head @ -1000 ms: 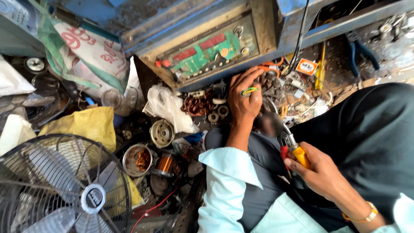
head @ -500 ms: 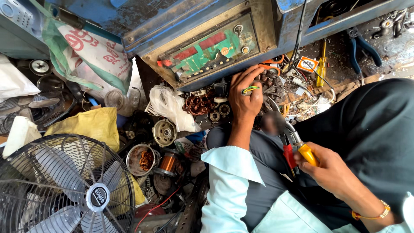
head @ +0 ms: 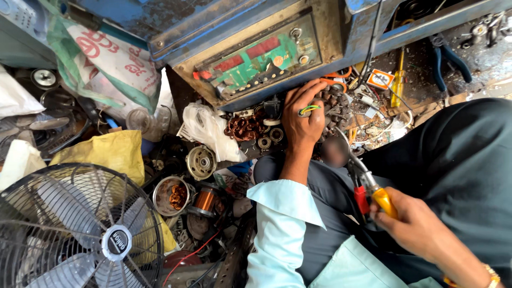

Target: The person uses pliers to pull copper wires from motor stators and manipulates wiring inside an electronic control unit in a cluttered workshop.

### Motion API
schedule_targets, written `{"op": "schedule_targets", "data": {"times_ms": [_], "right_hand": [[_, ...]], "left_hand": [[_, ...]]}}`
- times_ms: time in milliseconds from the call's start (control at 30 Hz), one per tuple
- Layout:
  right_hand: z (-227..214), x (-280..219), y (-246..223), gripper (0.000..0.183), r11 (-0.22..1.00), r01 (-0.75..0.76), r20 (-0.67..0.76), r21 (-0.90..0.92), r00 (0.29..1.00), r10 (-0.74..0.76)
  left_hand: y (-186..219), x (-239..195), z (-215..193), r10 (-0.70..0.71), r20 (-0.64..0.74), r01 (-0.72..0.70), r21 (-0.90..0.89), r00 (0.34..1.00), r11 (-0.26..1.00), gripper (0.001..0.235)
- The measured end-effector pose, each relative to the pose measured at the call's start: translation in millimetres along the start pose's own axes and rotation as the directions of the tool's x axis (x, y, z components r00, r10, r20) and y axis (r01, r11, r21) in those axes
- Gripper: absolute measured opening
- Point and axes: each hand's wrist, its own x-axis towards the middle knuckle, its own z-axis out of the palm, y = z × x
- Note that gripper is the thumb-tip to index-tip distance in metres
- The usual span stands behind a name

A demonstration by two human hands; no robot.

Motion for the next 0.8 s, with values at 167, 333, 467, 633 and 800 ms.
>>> {"op": "schedule_targets", "data": {"times_ms": [167, 333, 467, 633, 800], "right_hand": [[7, -9, -9, 0.058, 0.968, 0.252, -0.051, 0.000, 0.967, -0.251], [34, 8, 9, 0.050, 0.886, 0.451, -0.146, -0.113, 0.874, -0.463], [49, 13, 19, 0.040, 0.870, 0.423, -0.208, -0.251, 0.855, -0.476], [49, 15, 12, 0.053, 0.959, 0.236, -0.306, -0.159, 0.911, -0.275], [53, 17, 2, 0.048, 0.901, 0.242, -0.397, -0.359, 0.834, -0.383]], "left_hand": [[2, -1, -2, -0.007, 0.005, 0.007, 0.008, 1.000, 1.000, 0.034], [4, 1, -2, 0.014, 0.004, -0.014, -0.009, 1.000, 1.000, 0.034], [4, 1, -1, 0.005, 0.001, -0.005, -0.002, 1.000, 1.000, 0.034], [3, 0, 0, 0.013, 0.002, -0.013, 0.005, 1.000, 1.000, 0.034], [2, -1, 0, 0.016, -0.012, -0.016, 0.008, 1.000, 1.000, 0.032]]}}
